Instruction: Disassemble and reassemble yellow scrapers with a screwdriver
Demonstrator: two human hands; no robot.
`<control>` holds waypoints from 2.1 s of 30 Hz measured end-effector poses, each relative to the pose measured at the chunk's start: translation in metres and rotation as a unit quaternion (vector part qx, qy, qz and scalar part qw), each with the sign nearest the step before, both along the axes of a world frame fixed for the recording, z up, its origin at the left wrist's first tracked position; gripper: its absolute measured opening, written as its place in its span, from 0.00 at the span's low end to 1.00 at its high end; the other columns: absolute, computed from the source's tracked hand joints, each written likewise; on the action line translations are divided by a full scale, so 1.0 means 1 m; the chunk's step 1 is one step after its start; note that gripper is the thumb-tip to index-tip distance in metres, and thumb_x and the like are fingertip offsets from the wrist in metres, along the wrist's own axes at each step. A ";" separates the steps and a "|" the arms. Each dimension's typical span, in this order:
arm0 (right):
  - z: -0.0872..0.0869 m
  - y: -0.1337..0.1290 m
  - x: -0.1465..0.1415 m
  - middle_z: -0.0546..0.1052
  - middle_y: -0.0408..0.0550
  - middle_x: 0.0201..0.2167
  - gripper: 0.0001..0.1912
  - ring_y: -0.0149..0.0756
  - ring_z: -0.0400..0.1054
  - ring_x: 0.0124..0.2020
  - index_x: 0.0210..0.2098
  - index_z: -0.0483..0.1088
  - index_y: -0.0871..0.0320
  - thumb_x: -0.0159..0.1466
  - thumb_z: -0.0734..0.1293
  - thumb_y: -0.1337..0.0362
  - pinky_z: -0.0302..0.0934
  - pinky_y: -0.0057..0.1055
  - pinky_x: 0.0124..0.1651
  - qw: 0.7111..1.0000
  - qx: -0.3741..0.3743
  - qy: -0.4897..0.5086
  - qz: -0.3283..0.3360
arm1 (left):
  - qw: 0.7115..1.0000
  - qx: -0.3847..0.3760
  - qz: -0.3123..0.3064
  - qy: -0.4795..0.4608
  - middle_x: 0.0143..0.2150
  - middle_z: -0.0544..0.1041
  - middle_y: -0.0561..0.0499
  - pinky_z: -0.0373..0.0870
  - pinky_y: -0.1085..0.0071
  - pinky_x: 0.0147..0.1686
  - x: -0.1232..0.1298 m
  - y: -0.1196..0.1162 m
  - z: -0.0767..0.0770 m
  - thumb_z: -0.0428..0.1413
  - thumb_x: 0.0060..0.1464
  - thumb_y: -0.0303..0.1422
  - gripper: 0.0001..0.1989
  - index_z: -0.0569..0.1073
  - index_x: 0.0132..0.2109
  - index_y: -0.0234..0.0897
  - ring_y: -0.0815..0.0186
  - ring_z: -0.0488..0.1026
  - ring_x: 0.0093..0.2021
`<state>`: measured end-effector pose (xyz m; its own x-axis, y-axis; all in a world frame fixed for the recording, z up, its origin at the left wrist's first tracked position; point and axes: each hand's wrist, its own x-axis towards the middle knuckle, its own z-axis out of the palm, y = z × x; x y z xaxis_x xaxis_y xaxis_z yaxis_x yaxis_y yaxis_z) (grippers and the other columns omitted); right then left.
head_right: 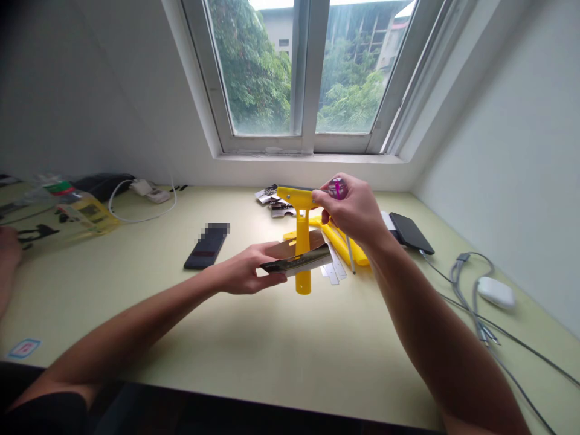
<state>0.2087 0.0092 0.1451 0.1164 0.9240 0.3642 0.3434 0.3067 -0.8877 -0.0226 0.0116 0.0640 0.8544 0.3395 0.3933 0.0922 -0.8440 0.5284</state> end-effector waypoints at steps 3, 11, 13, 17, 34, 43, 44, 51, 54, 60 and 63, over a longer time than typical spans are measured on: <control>0.000 -0.004 -0.001 0.72 0.41 0.17 0.13 0.27 0.64 0.15 0.30 0.69 0.59 0.55 0.75 0.59 0.56 0.22 0.16 0.999 0.030 -0.038 0.013 | 0.995 0.070 0.034 0.064 0.51 0.75 0.43 0.72 0.65 0.46 0.001 -0.008 0.005 0.52 0.62 0.34 0.12 0.79 0.47 0.41 0.59 0.75 0.47; -0.005 -0.009 -0.011 0.70 0.40 0.17 0.15 0.28 0.64 0.15 0.32 0.69 0.59 0.56 0.74 0.56 0.57 0.23 0.17 0.996 0.055 -0.041 0.050 | 0.985 0.052 0.035 0.163 0.51 0.76 0.48 0.72 0.68 0.45 0.005 -0.024 0.009 0.54 0.61 0.33 0.11 0.79 0.47 0.44 0.61 0.76 0.47; -0.004 -0.005 -0.008 0.68 0.39 0.15 0.14 0.28 0.62 0.13 0.31 0.68 0.58 0.56 0.74 0.56 0.55 0.24 0.15 0.997 0.083 -0.008 -0.008 | 0.985 -0.008 0.007 0.170 0.50 0.77 0.48 0.72 0.70 0.45 0.002 -0.017 0.010 0.55 0.59 0.32 0.09 0.80 0.43 0.42 0.61 0.76 0.46; 0.001 0.005 0.007 0.65 0.36 0.13 0.12 0.29 0.59 0.12 0.30 0.67 0.56 0.56 0.73 0.59 0.52 0.26 0.12 0.980 0.163 0.053 -0.105 | 0.976 -0.156 -0.063 0.138 0.50 0.78 0.48 0.72 0.72 0.43 -0.009 0.009 0.011 0.57 0.57 0.31 0.09 0.79 0.45 0.39 0.63 0.76 0.46; 0.020 -0.018 0.008 0.65 0.38 0.14 0.12 0.29 0.60 0.13 0.30 0.68 0.55 0.57 0.74 0.57 0.53 0.26 0.12 0.985 0.150 0.022 -0.087 | 0.748 -0.321 0.541 -0.211 0.42 0.75 0.40 0.73 0.63 0.40 -0.029 0.201 -0.017 0.59 0.51 0.26 0.21 0.66 0.52 0.32 0.60 0.76 0.38; 0.019 -0.030 -0.005 0.66 0.38 0.15 0.13 0.26 0.58 0.13 0.30 0.67 0.55 0.57 0.74 0.56 0.52 0.25 0.13 0.993 0.110 0.014 -0.037 | 0.788 -0.185 0.559 -0.179 0.59 0.68 0.37 0.55 0.60 0.63 -0.031 0.158 0.001 0.57 0.52 0.30 0.10 0.74 0.43 0.34 0.51 0.56 0.66; 0.019 -0.029 -0.007 0.66 0.38 0.15 0.14 0.26 0.58 0.12 0.30 0.67 0.55 0.57 0.74 0.56 0.52 0.25 0.13 0.994 0.104 0.017 -0.027 | 0.807 -0.190 0.530 -0.179 0.55 0.71 0.39 0.58 0.61 0.61 -0.027 0.144 0.004 0.55 0.55 0.32 0.09 0.74 0.42 0.34 0.53 0.62 0.62; 0.014 -0.033 -0.022 0.66 0.37 0.13 0.16 0.26 0.58 0.12 0.29 0.67 0.56 0.55 0.75 0.55 0.52 0.24 0.13 0.998 0.001 0.039 0.059 | 0.793 -0.575 -0.080 -0.184 0.53 0.75 0.38 0.68 0.52 0.51 0.024 0.004 0.006 0.48 0.59 0.54 0.29 0.70 0.57 0.37 0.50 0.75 0.50; 0.009 -0.031 -0.025 0.66 0.37 0.13 0.16 0.26 0.59 0.13 0.31 0.67 0.57 0.55 0.75 0.55 0.51 0.22 0.13 0.996 -0.035 0.027 0.072 | 0.706 -0.666 -0.153 -0.187 0.46 0.77 0.40 0.70 0.50 0.47 0.034 -0.031 0.006 0.45 0.60 0.54 0.29 0.69 0.56 0.37 0.51 0.78 0.42; 0.001 -0.018 -0.018 0.76 0.45 0.22 0.17 0.23 0.59 0.13 0.34 0.69 0.59 0.58 0.72 0.51 0.52 0.22 0.13 0.990 -0.088 -0.026 0.103 | 0.681 -0.678 -0.085 -0.263 0.28 0.70 0.51 0.72 0.68 0.24 0.025 -0.028 0.003 0.45 0.63 0.48 0.20 0.69 0.41 0.35 0.66 0.72 0.22; 0.005 -0.016 -0.009 0.76 0.46 0.23 0.18 0.24 0.60 0.13 0.37 0.72 0.59 0.59 0.71 0.50 0.55 0.22 0.14 0.985 -0.099 -0.113 0.086 | 0.690 -0.665 -0.032 -0.283 0.28 0.68 0.54 0.66 0.75 0.18 0.019 -0.024 0.002 0.49 0.62 0.48 0.19 0.67 0.38 0.34 0.73 0.67 0.17</control>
<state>0.1995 -0.0071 0.1502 -0.1109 0.9786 0.1734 0.4968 0.2057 -0.8431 -0.0036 -0.0122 0.0655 0.7221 0.6901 0.0470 -0.4617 0.4302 0.7757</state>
